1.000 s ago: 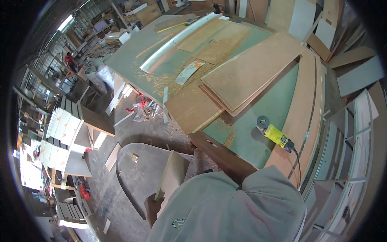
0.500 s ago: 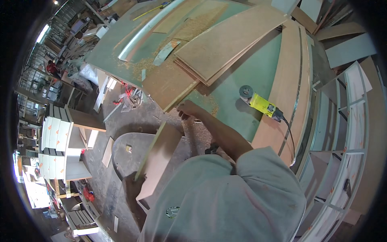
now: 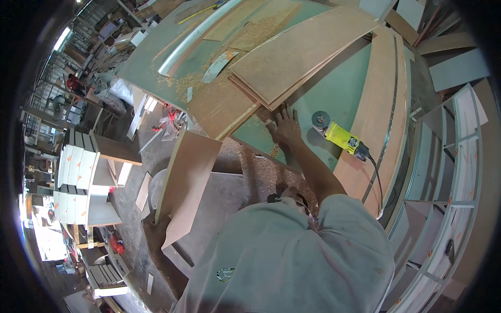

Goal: The person places a wooden panel onto a workbench and brushes away sawdust by hand. Then, the person carries the panel to a large cabinet frame and fits it into an opening. Finally, the person positions a metal strip along the edge of the panel and secures it using a drill.

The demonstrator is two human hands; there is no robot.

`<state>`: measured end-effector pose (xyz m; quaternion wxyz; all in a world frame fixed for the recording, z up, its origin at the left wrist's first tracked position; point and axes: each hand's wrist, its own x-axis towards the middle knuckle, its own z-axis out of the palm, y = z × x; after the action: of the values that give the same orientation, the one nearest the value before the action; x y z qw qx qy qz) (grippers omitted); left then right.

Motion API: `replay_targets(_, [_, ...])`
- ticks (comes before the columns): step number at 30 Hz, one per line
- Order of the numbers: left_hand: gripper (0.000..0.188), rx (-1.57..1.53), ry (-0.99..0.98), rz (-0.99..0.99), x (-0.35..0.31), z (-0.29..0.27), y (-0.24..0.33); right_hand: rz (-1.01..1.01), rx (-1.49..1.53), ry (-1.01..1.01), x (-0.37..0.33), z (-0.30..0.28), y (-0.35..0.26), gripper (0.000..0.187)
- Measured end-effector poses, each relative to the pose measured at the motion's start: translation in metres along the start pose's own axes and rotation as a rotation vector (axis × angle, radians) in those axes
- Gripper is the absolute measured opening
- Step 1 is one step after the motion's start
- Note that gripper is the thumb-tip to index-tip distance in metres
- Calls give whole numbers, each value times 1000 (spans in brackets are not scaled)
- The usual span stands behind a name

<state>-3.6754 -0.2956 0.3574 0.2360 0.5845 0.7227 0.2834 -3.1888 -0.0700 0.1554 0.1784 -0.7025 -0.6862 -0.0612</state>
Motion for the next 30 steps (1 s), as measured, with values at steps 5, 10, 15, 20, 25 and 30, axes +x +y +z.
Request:
replay_targets(5, [25,-2,-11,-73,-15,4,8,-460,87,-258,-3,7,-61,72])
replay_targets(10, [25,95,17,-179,-13,-18,-7,-671,312,-272,-39,9,-129,61])
replay_targets(15, [26,24,30,-95,3,-24,1,24,16,-150,-26,-17,-61,63])
replay_targets(20, [27,20,-55,138,48,4,41,-368,336,-587,-85,-18,-124,70])
replay_targets(25, [26,7,-109,357,88,58,118,-520,746,-383,-122,-30,-106,56])
replay_targets(30, [31,115,-236,540,147,98,154,-205,549,-450,-101,-73,-53,53])
